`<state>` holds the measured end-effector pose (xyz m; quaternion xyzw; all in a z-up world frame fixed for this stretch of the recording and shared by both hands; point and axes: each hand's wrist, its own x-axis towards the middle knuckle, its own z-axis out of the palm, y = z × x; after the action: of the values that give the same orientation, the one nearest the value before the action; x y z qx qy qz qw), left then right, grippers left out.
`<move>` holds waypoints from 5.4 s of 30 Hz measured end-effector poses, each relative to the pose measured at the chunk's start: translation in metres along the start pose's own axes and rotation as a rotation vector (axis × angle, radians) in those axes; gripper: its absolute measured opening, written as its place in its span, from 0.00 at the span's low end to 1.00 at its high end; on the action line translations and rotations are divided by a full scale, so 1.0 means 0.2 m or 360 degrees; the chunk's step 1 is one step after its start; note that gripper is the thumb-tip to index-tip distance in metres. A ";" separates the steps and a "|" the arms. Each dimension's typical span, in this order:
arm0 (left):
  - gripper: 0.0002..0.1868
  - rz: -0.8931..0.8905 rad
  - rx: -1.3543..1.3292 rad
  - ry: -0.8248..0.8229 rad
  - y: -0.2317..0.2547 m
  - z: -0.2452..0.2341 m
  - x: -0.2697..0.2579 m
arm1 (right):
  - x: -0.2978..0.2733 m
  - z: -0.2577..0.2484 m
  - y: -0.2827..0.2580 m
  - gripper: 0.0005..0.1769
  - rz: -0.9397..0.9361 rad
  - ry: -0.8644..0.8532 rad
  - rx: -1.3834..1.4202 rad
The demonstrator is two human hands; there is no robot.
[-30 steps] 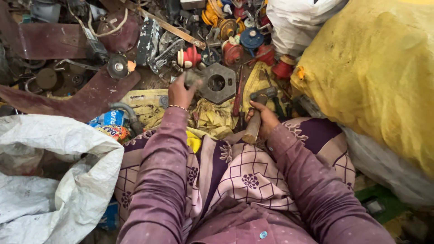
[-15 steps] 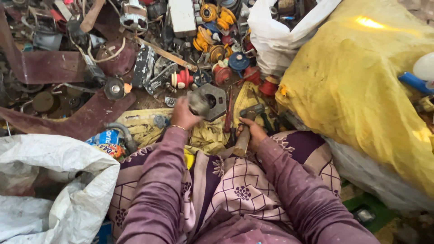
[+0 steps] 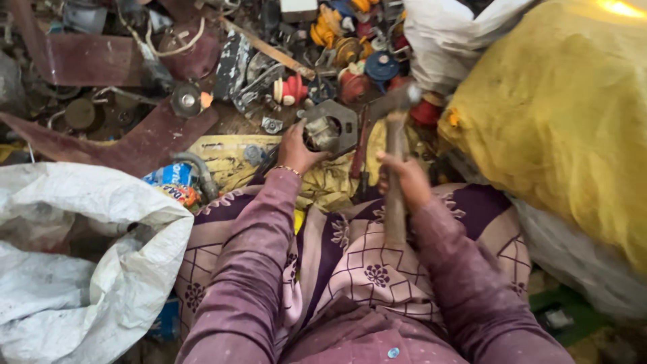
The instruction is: The person sits on the floor and uses a hammer and screwdriver to break apart a metal component. They repeatedly strike the part, pry it open, and separate pieces, placing them into a nearby white sack.
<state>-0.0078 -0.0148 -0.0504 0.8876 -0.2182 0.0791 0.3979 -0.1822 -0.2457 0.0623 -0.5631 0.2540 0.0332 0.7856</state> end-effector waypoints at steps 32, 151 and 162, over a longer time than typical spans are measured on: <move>0.50 -0.0192 0.0128 -0.0153 0.10 -0.11 -0.02 | -0.23 0.11 -0.50 0.23 -0.1440 -0.0033 -0.0221; 0.29 0.0067 -0.0035 0.0208 -0.01 -0.07 0.00 | 0.33 -0.16 0.34 0.35 0.0149 -0.0033 -0.2368; 0.24 0.0558 0.1013 0.0217 -0.02 -0.02 0.05 | 0.29 -0.11 0.26 0.36 0.0203 -0.0154 -0.2374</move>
<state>0.0026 -0.0131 -0.0472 0.9088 -0.3043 0.2689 0.0958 -0.1577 -0.2595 -0.0132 -0.9284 0.1613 0.2668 0.2023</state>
